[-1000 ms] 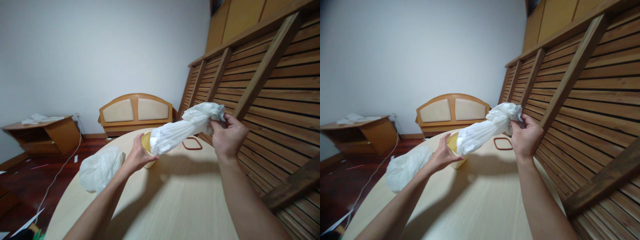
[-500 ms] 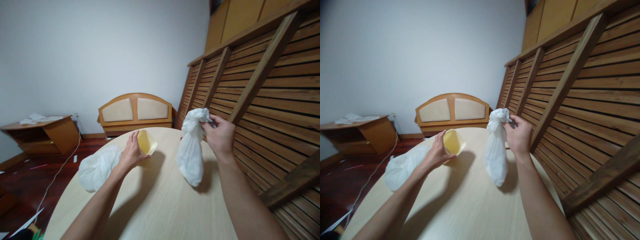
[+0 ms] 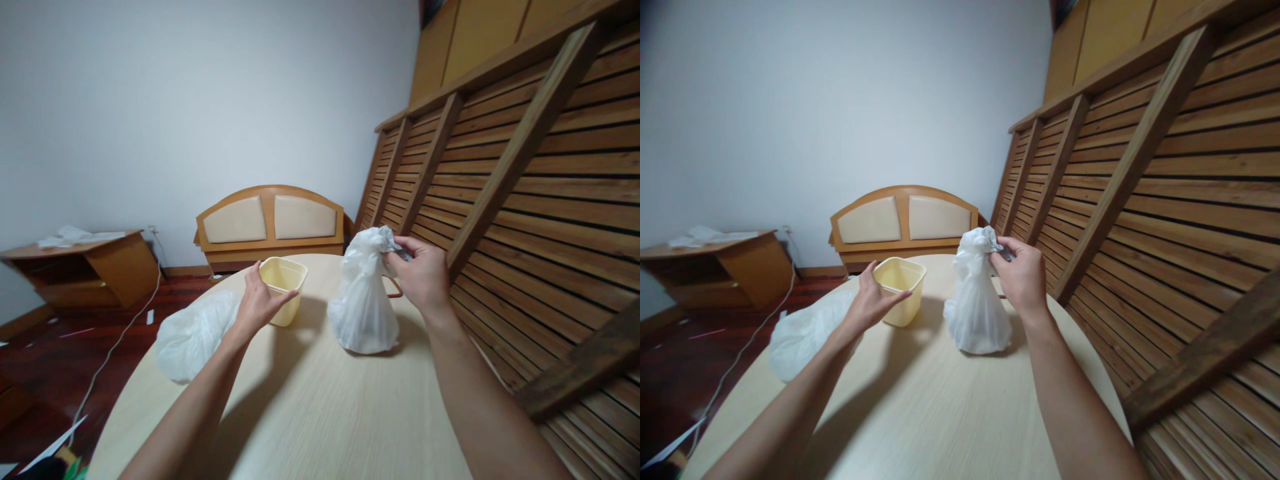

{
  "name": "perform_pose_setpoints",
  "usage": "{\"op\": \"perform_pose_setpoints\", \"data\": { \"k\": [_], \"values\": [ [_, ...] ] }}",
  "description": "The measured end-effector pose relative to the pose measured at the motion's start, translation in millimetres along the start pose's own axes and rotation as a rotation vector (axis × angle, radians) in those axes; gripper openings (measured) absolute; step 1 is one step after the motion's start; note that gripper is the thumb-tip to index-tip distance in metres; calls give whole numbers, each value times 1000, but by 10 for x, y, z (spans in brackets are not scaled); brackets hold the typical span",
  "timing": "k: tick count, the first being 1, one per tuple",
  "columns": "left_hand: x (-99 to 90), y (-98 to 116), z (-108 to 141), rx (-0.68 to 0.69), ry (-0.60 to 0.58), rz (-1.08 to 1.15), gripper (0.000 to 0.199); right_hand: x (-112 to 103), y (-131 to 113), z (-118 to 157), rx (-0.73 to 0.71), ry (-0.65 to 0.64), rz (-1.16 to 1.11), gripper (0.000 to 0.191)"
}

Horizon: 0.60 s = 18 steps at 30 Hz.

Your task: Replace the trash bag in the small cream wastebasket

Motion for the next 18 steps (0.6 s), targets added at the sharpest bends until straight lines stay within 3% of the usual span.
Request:
{"op": "perform_pose_setpoints", "data": {
  "k": [6,11,14,16,18],
  "values": [
    [36,-219,-63,-117,14,35,108,230,-121,84,-45,-110,-59,26],
    [37,-264,-97,-94,33,67,100,365,-268,159,-70,-179,-95,26],
    [-77,-58,-3,1,117,67,92,404,-321,190,-65,-203,-102,28],
    [-190,194,177,116,212,93,78,417,-341,203,-56,-208,-117,29],
    [-169,449,419,227,207,151,63,423,-361,210,-52,-208,-137,28]
  ]
}}
Point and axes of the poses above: each hand's wrist, its own z-axis away from the middle knuckle, its own x-axis out of the palm, y = z × x, the point moved 10 cm from there along -z, towards the middle knuckle, and after that the axes turned 13 degrees about -x, right-handed, at the moved point
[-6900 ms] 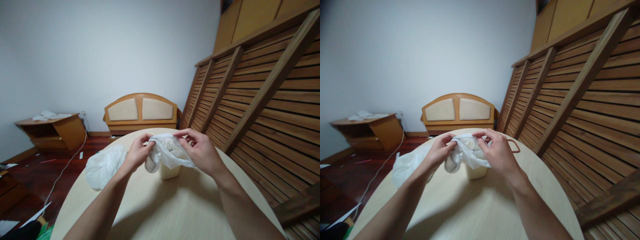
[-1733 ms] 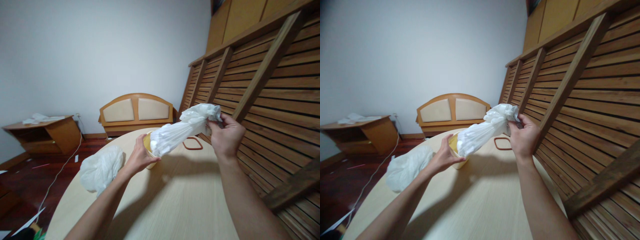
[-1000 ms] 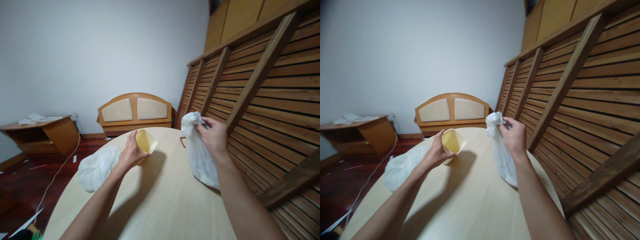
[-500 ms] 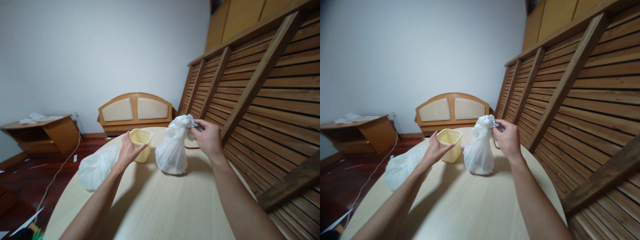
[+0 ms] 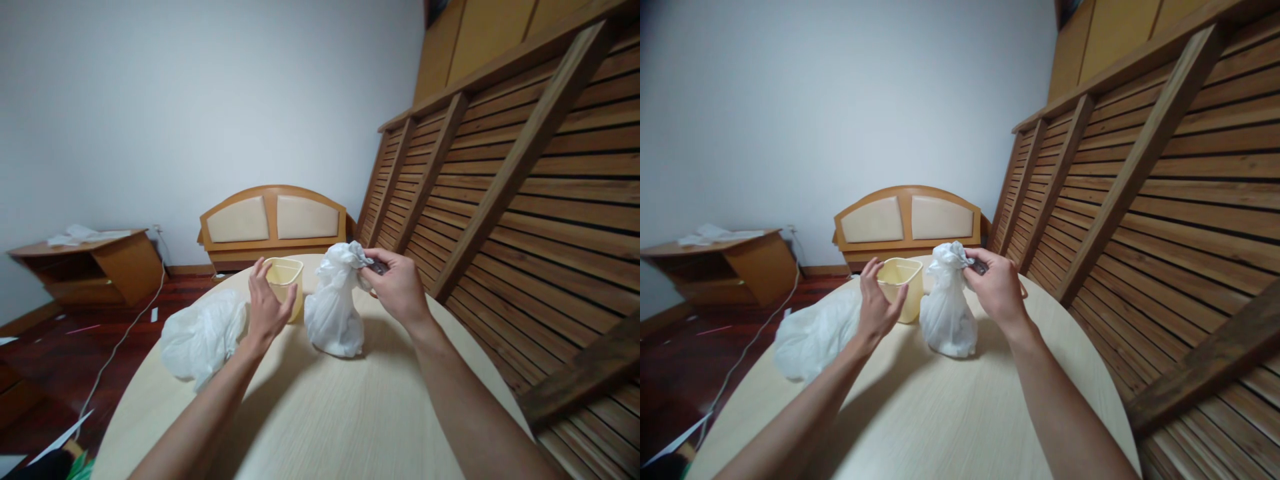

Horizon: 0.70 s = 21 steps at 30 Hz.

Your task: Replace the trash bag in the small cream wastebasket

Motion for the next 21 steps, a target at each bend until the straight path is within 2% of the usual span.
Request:
{"op": "perform_pose_setpoints", "data": {
  "k": [2,4,7,10,13,17,21],
  "values": [
    [123,209,227,43,-49,32,65,6,-17,1,-1,0,-13,28],
    [366,309,457,30,-185,98,86,12,-40,0,-5,0,-23,27],
    [667,251,695,-90,-308,107,117,50,-120,13,-27,-6,-72,26],
    [780,106,800,-243,-356,116,127,149,-283,63,-62,-41,-171,24],
    [725,29,853,-329,-378,177,112,255,-519,141,-104,-84,-253,23],
    [532,-83,889,-415,-410,323,83,349,-813,211,-172,-126,-249,23],
    [223,-266,855,-445,-351,371,75,377,-832,225,-187,-101,-244,23]
  ]
}}
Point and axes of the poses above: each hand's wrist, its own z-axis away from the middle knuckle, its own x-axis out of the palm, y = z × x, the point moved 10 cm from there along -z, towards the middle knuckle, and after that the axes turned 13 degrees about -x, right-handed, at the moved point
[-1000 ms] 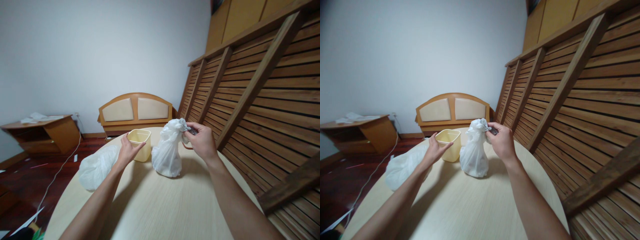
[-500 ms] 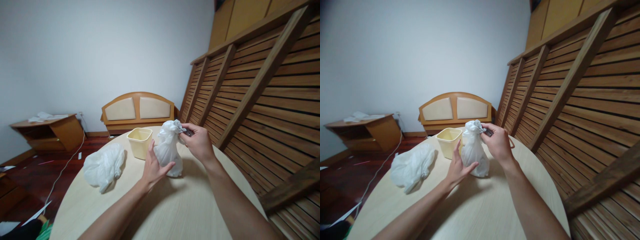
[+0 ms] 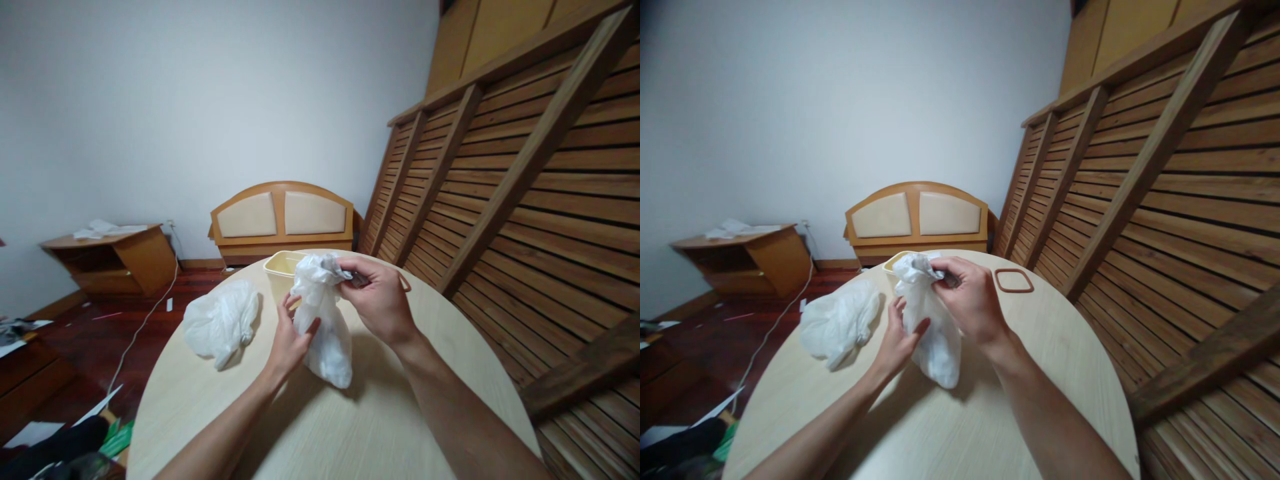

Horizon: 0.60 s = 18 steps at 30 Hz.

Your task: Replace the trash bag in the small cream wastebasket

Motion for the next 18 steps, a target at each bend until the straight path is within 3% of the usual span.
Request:
{"op": "perform_pose_setpoints", "data": {
  "k": [3,5,9,11,15,18],
  "values": [
    [-214,5,60,35,87,-77,72,-25,173,66,42,-4,30,23],
    [-248,47,134,68,139,-186,76,-82,336,143,92,-11,79,23],
    [-8,136,285,143,99,-398,107,-301,624,321,155,19,201,23],
    [152,129,328,161,35,-471,112,-422,759,421,192,43,258,24],
    [343,60,331,152,-94,-595,91,-616,1003,641,257,58,351,27],
    [397,74,324,192,-176,-666,73,-697,1159,798,269,-6,454,29]
  ]
}}
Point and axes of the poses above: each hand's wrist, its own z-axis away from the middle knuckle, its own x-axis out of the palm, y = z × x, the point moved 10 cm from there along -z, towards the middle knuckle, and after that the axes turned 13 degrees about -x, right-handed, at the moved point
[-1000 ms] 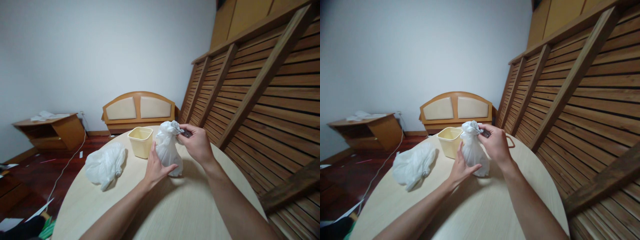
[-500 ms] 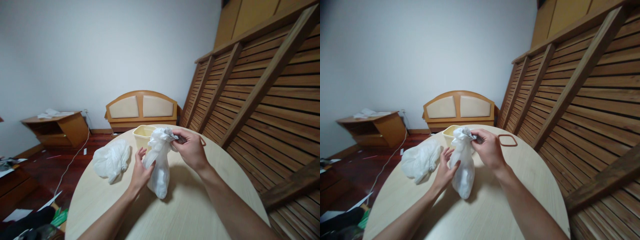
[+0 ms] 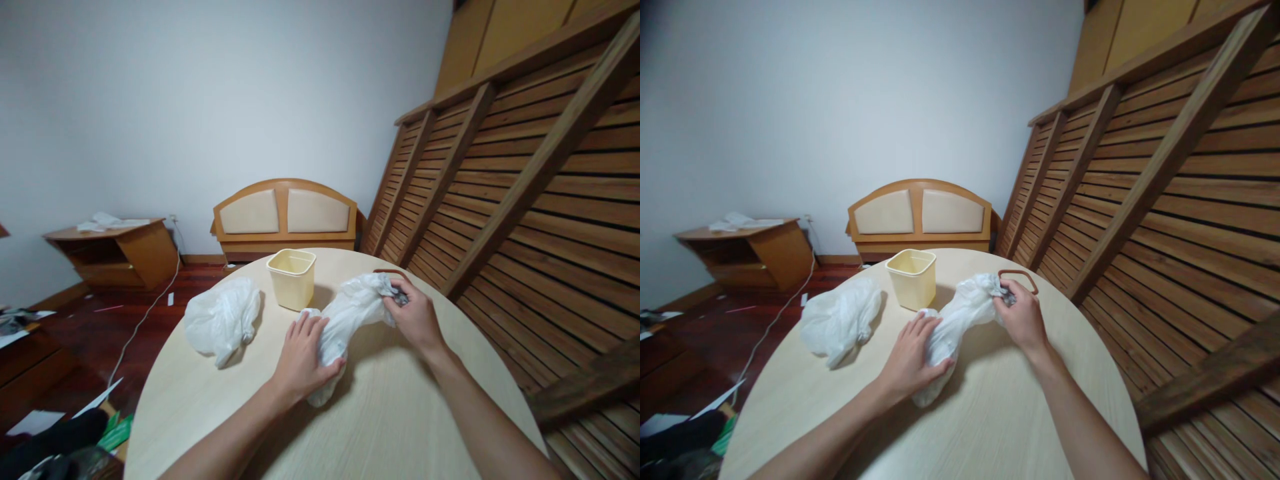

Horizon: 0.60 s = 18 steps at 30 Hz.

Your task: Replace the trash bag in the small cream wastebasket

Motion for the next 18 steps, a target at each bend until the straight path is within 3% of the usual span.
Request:
{"op": "perform_pose_setpoints", "data": {
  "k": [3,7,13,18],
  "values": [
    [-42,29,7,70,-14,-39,64,62,219,94,24,-89,90,31],
    [-143,-56,22,75,35,-66,71,157,513,185,112,-184,151,36],
    [-57,-213,-5,-8,-124,-92,79,35,857,236,207,-147,227,42],
    [-127,-188,-5,-15,-96,-117,69,-93,1017,244,237,-122,229,44]
  ]
}}
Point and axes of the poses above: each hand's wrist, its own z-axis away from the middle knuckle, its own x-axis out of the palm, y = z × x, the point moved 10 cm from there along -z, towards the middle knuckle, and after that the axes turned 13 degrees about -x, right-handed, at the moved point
